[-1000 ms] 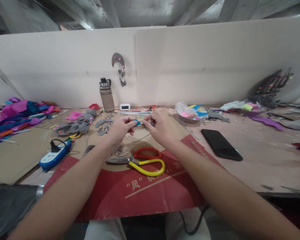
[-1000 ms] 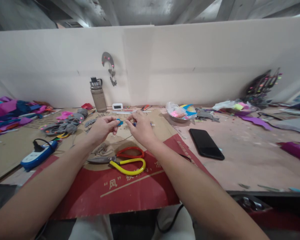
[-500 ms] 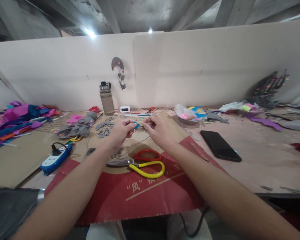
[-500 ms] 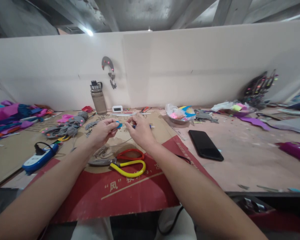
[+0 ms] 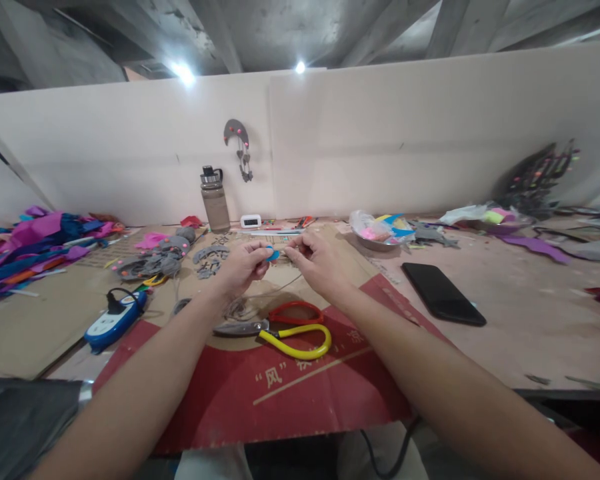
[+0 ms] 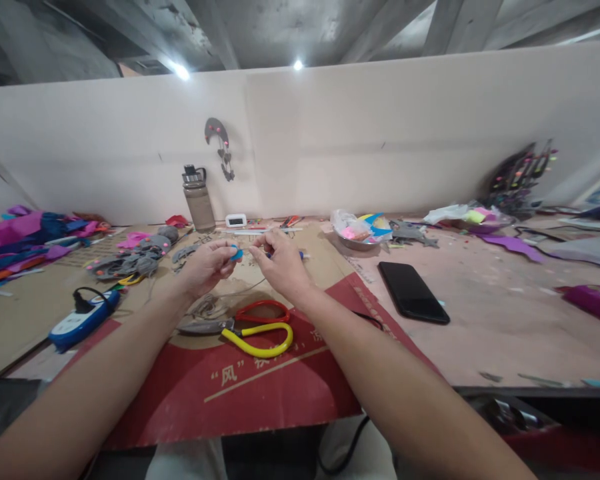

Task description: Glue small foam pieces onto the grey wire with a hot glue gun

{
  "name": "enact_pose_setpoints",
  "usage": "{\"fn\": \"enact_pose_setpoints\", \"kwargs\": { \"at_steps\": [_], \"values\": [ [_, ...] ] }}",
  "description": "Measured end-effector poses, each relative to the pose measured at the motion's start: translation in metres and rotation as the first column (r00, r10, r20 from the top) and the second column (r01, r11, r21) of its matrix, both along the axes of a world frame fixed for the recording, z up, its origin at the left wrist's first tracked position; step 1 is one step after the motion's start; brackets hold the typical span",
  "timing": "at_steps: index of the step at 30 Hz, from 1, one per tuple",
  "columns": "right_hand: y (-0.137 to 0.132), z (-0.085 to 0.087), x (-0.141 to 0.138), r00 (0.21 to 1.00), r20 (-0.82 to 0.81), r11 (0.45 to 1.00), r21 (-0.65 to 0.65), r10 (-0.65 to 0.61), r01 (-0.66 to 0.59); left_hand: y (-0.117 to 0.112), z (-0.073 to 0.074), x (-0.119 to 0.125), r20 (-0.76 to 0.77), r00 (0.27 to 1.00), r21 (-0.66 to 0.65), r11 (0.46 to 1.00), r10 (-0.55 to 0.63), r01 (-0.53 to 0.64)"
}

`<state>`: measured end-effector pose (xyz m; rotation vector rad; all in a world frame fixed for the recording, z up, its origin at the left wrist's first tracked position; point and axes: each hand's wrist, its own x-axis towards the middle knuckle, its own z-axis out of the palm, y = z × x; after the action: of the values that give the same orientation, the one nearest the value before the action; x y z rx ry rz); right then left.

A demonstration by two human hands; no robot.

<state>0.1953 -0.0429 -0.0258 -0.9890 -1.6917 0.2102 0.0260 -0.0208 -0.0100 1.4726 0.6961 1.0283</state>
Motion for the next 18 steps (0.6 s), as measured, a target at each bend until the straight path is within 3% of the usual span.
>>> {"fn": "enact_pose_setpoints", "kwargs": {
  "at_steps": [7,13,18],
  "values": [
    [-0.001,0.003,-0.001,1.000,-0.004,1.000,-0.026,0.018,-0.018,0.001,-0.001,-0.002,0.030,0.999,-0.022,0.999,-0.033,0.034],
    [0.007,-0.002,0.002,0.999,-0.017,0.998,-0.048,0.031,-0.032,0.001,0.001,-0.001,0.055,0.998,-0.060,0.998,0.016,-0.013],
    [0.012,-0.004,0.002,0.973,-0.189,0.968,-0.191,0.129,-0.166,0.005,-0.001,-0.002,0.003,0.996,-0.054,0.995,0.084,-0.084]
  ]
}}
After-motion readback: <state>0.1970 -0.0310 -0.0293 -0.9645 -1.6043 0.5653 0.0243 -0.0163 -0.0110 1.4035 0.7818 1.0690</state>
